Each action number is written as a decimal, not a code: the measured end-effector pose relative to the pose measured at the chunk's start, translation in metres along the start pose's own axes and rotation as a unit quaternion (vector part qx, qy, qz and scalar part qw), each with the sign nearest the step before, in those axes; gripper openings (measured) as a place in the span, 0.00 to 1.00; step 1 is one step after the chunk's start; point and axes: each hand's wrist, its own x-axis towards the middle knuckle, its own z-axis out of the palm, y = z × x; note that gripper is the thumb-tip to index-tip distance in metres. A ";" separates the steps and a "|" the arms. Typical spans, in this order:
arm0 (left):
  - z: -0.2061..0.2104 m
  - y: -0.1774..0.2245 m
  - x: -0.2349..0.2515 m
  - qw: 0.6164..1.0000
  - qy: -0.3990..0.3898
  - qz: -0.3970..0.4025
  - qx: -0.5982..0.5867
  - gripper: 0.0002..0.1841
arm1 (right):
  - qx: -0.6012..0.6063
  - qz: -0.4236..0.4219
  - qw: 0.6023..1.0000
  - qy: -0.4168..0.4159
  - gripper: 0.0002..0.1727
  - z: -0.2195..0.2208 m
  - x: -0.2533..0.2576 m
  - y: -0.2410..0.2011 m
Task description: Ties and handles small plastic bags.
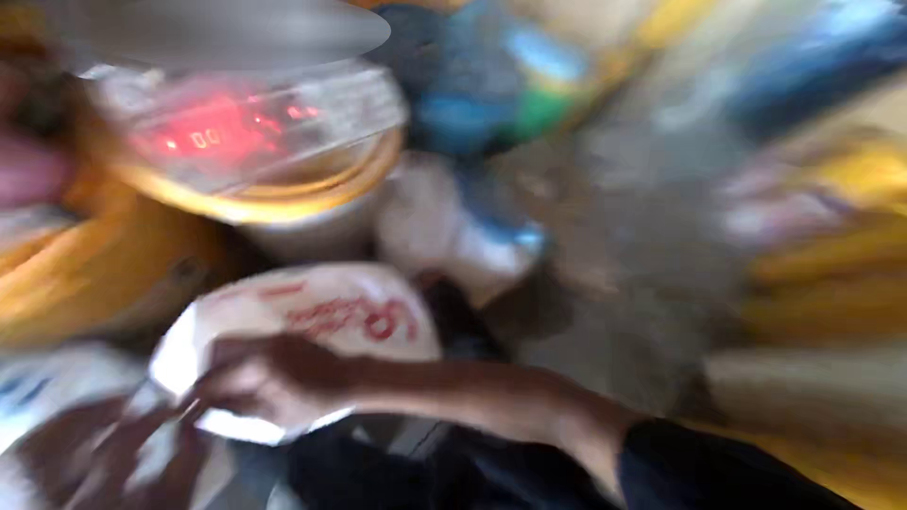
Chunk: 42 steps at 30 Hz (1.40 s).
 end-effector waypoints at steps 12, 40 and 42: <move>0.016 0.062 0.031 0.996 0.069 -0.013 -0.058 0.04 | 0.038 0.068 0.990 -0.115 0.10 -0.018 -0.013 0.007; 0.051 0.077 0.031 0.987 0.144 0.027 -0.064 0.08 | 0.104 0.087 0.979 -0.153 0.09 -0.028 -0.028 0.011; 0.043 0.094 0.025 0.988 0.104 -0.043 -0.104 0.06 | 0.075 0.072 0.982 -0.157 0.08 -0.027 -0.027 0.006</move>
